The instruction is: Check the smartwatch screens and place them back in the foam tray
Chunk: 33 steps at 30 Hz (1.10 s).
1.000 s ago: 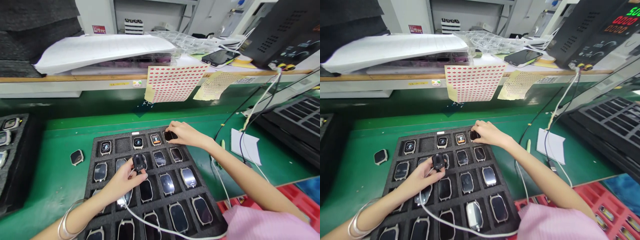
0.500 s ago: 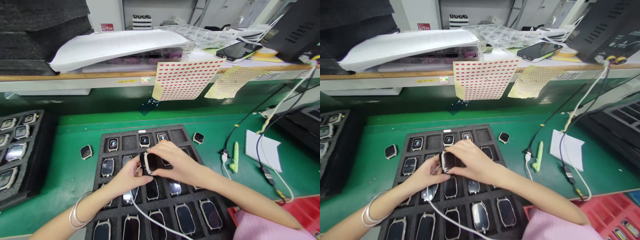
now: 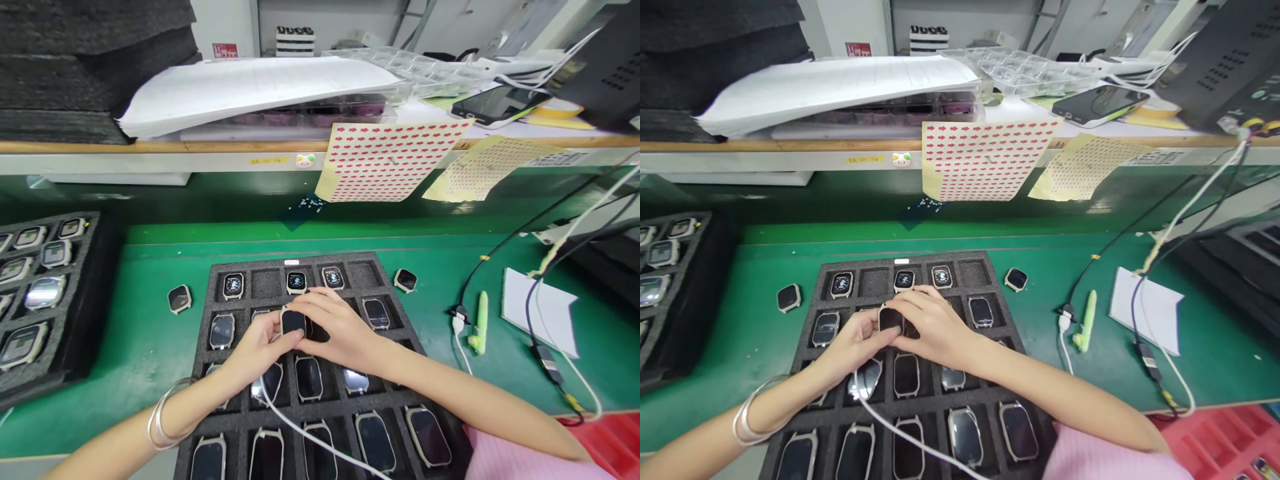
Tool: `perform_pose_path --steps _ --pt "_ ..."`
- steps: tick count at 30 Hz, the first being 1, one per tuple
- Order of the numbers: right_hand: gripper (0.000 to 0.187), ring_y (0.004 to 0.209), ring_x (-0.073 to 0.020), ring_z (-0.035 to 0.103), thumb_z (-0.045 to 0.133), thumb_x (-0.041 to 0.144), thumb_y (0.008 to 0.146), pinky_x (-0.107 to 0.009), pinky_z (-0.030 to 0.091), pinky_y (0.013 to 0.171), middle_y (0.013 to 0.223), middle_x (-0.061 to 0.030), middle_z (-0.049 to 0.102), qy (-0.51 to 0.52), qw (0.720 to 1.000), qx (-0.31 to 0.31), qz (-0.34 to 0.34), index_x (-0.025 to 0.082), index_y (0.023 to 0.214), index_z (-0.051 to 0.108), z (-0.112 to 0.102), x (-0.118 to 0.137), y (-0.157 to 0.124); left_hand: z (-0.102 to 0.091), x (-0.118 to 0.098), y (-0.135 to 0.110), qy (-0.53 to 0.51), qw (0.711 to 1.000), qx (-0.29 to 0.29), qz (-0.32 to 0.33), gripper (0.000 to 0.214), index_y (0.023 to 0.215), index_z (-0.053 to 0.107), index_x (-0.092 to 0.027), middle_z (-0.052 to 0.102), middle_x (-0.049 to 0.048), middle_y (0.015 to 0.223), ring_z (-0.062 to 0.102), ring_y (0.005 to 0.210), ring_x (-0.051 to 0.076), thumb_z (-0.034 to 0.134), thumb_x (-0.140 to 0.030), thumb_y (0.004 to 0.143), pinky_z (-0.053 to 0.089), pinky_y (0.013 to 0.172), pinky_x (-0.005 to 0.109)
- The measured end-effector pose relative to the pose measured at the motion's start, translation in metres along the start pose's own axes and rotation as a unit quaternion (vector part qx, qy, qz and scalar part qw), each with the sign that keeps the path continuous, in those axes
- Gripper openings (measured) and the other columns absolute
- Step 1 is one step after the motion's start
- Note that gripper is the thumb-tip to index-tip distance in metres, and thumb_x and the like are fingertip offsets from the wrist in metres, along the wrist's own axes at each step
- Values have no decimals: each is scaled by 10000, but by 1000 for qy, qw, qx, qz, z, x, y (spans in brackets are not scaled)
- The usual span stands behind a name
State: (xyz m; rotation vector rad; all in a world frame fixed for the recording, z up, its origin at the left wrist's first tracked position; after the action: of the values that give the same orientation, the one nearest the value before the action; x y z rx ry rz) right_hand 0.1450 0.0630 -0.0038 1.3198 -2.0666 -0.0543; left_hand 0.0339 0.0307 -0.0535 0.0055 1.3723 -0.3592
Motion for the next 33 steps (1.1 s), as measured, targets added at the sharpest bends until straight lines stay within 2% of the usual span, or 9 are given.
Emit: perform_pose_path --steps 3,12,33 --pt "359 1043 -247 582 659 287 834 -439 435 944 1053 -120 644 28 999 -23 -8 160 1153 555 0 0 -3 2 -2 -2 -10 1000 8 -7 222 858 662 -121 688 42 811 591 799 193 692 -326 776 439 753 282" --pt "384 1001 -236 573 686 294 812 -420 450 907 1040 -100 638 48 998 -30 8 179 1160 570 -6 4 -4 1 2 -3 -22 999 14 -20 257 820 638 -125 625 16 745 530 706 155 720 -357 746 402 688 259" --pt "403 977 -230 547 697 268 807 -412 444 904 1026 -111 621 44 998 -36 -8 143 1166 562 -6 4 -8 3 1 -4 23 999 19 -11 266 868 632 -123 632 32 801 553 787 188 682 -369 780 420 745 288"
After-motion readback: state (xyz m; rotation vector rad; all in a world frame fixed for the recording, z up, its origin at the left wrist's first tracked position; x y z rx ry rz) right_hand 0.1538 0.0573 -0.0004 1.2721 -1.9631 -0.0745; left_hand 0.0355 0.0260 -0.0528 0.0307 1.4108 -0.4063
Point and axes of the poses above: each hand's wrist, its own y-axis towards the middle knuckle, its own z-axis out of the palm, x = y × z, the point moved 6 cm from there along y, towards the middle knuckle
